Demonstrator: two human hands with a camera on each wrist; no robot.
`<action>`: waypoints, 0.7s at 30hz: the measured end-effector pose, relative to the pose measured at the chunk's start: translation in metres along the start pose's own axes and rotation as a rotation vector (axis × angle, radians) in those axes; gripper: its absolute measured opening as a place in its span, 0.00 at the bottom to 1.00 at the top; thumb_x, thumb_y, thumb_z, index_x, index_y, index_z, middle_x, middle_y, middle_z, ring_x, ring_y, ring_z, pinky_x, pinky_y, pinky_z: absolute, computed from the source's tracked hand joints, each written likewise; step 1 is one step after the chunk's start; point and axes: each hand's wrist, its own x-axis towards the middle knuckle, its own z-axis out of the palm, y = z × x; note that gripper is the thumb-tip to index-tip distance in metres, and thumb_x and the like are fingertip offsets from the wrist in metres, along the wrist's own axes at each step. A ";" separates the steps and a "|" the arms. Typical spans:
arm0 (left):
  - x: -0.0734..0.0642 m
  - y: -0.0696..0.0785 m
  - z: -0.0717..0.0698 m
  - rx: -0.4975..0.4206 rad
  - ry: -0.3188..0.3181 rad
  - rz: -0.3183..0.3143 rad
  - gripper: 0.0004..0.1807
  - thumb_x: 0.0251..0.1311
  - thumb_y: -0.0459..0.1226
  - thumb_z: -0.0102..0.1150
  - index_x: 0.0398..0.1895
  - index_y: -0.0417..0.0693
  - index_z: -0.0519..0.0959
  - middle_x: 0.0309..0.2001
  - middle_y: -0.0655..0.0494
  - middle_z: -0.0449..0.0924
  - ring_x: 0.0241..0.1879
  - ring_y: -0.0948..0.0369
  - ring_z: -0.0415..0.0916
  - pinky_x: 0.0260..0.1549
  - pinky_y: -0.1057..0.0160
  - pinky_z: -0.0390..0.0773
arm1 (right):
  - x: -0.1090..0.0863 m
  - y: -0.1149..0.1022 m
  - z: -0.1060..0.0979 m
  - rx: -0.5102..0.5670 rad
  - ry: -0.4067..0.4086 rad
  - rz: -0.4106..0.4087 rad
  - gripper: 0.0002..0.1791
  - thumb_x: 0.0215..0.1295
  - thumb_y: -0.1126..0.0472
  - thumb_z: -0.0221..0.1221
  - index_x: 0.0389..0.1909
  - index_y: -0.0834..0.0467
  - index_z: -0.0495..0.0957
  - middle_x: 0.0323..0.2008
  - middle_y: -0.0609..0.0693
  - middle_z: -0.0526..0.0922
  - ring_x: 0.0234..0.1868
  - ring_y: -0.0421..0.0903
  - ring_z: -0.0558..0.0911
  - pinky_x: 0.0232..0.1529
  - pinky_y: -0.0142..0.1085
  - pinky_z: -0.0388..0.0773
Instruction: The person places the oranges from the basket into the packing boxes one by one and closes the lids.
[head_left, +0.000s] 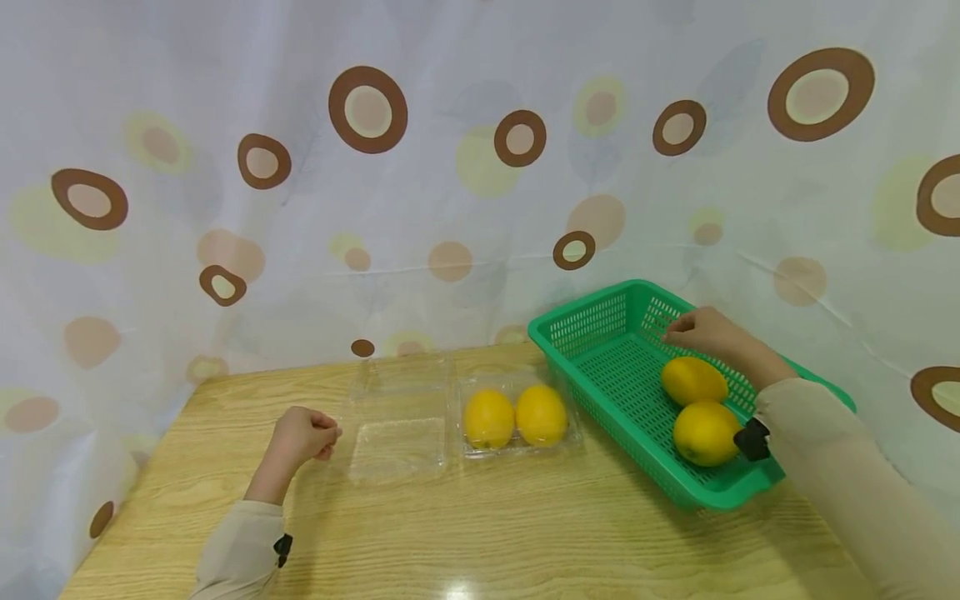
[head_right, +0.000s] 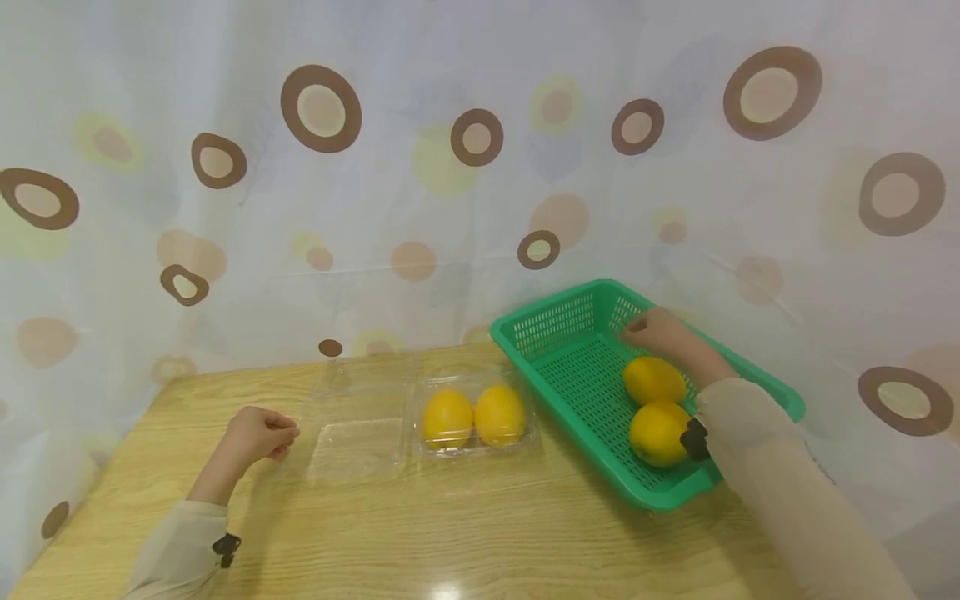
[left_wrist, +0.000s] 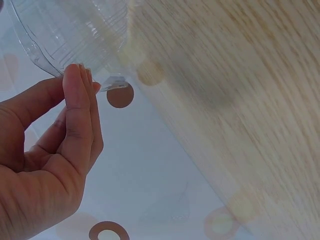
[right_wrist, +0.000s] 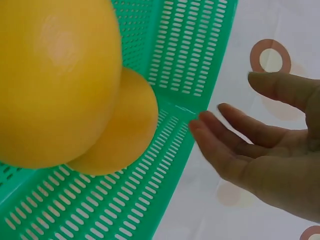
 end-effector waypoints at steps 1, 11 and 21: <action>0.000 0.000 0.000 0.001 -0.001 0.001 0.09 0.62 0.27 0.57 0.38 0.24 0.79 0.28 0.39 0.81 0.20 0.61 0.77 0.26 0.58 0.82 | 0.001 0.003 0.001 -0.038 -0.018 0.011 0.29 0.74 0.57 0.48 0.59 0.81 0.63 0.59 0.79 0.65 0.58 0.74 0.66 0.55 0.61 0.69; 0.001 -0.002 0.000 -0.005 0.008 0.003 0.10 0.62 0.27 0.57 0.39 0.23 0.79 0.29 0.38 0.82 0.21 0.59 0.79 0.26 0.58 0.82 | 0.007 0.011 0.004 -0.250 -0.183 0.121 0.38 0.67 0.54 0.55 0.57 0.87 0.58 0.57 0.84 0.61 0.57 0.78 0.65 0.54 0.61 0.70; -0.001 -0.001 0.000 -0.003 0.011 0.008 0.10 0.62 0.27 0.58 0.39 0.23 0.79 0.28 0.38 0.82 0.21 0.58 0.79 0.25 0.57 0.82 | 0.013 0.022 0.002 -0.167 -0.291 0.256 0.46 0.65 0.59 0.58 0.62 0.88 0.42 0.61 0.87 0.45 0.54 0.75 0.67 0.52 0.54 0.75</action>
